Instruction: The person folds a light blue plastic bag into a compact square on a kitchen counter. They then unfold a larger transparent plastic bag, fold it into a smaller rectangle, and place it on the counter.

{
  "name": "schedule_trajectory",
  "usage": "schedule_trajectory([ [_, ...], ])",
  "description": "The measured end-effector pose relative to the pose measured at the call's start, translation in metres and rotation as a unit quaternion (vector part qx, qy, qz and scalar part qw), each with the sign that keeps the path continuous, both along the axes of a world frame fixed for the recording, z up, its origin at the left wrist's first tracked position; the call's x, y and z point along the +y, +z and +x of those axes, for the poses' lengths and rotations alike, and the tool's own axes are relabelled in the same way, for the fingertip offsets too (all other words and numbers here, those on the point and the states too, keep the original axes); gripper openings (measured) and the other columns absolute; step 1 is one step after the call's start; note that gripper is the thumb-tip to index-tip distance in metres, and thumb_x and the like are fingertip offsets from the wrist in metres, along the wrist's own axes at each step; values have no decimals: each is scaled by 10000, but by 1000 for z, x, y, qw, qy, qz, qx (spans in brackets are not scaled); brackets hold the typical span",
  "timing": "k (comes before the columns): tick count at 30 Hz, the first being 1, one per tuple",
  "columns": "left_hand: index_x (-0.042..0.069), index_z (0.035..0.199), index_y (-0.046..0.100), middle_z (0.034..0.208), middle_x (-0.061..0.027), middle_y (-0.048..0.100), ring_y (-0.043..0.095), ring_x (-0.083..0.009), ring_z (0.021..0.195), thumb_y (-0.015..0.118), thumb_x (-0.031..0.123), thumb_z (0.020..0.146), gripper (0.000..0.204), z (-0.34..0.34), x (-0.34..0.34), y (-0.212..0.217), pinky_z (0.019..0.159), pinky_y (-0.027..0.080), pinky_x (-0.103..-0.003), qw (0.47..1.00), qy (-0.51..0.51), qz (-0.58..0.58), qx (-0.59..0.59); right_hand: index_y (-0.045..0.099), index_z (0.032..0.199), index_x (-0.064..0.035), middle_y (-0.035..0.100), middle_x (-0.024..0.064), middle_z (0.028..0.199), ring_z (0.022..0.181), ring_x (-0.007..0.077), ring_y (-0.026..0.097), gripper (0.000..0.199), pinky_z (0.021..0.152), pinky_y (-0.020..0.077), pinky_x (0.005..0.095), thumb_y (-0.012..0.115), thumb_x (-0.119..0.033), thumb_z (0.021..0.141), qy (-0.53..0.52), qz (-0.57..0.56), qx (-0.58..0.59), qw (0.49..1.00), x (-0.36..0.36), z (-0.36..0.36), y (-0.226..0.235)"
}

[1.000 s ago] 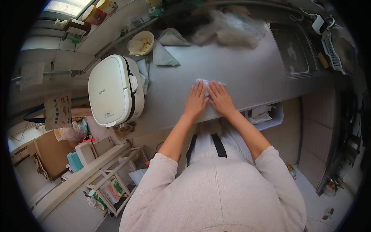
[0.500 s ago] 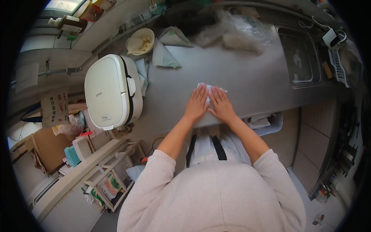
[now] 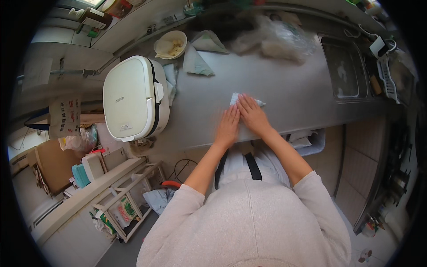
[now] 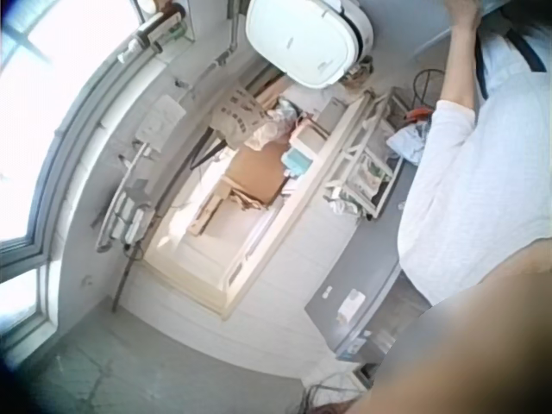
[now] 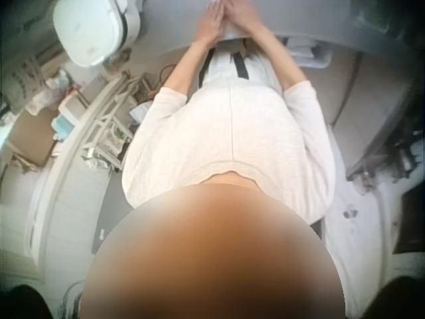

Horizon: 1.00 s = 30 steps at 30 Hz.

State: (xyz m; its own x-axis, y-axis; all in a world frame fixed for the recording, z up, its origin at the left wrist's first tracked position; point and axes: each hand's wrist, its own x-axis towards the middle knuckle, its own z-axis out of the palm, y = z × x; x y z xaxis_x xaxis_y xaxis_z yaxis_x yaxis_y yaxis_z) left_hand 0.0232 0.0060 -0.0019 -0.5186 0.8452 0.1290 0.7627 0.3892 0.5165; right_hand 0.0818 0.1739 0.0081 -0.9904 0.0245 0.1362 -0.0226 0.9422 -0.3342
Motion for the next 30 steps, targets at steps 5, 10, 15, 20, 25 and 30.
schedule_trajectory([
  [5,-18,1429,348,1535,-158,279,210,-293,1448,599,280,865,685,1,7,-2,1171,174,-468,997,-10,-75,-1,338,1449,-27,284,127,1540,1446,283,212,654,1175,173,427,545,-315,900,15,7,-47,999,5,9,-21],
  [10,-10,1457,297,1552,-160,240,179,-304,1457,564,342,899,712,-3,5,-13,1173,158,-468,997,-35,-65,-8,324,1462,-45,270,122,1548,1448,283,204,686,1176,169,426,552,-359,896,1,21,-61,998,4,10,-21],
  [15,14,1438,340,1539,-164,265,224,-324,1439,614,242,868,672,-16,0,-16,1155,216,-472,997,-59,-30,-32,341,1448,-41,283,133,1538,1435,294,229,683,1165,205,431,584,-335,882,17,-21,-47,999,9,9,-18],
  [20,56,1341,478,1483,-154,370,379,-356,1343,693,75,780,601,-29,-20,-7,1067,367,-449,998,-9,44,-52,487,1317,-36,439,134,1413,1304,321,413,556,1060,366,436,670,-155,805,-25,-74,-15,997,18,26,1],
  [25,75,1273,545,1417,-132,461,504,-347,1207,712,37,738,562,-25,-20,12,949,454,-433,998,34,20,-40,599,1164,-65,625,123,1152,1062,313,596,421,872,496,400,679,-59,751,-23,-70,43,996,15,25,14],
  [30,78,1148,627,1099,-145,655,632,-307,976,703,131,791,369,-61,-16,36,823,501,-393,974,61,9,-218,598,1142,-43,656,147,1014,969,325,615,316,825,500,414,629,-126,839,-107,-269,-93,953,22,9,65],
])
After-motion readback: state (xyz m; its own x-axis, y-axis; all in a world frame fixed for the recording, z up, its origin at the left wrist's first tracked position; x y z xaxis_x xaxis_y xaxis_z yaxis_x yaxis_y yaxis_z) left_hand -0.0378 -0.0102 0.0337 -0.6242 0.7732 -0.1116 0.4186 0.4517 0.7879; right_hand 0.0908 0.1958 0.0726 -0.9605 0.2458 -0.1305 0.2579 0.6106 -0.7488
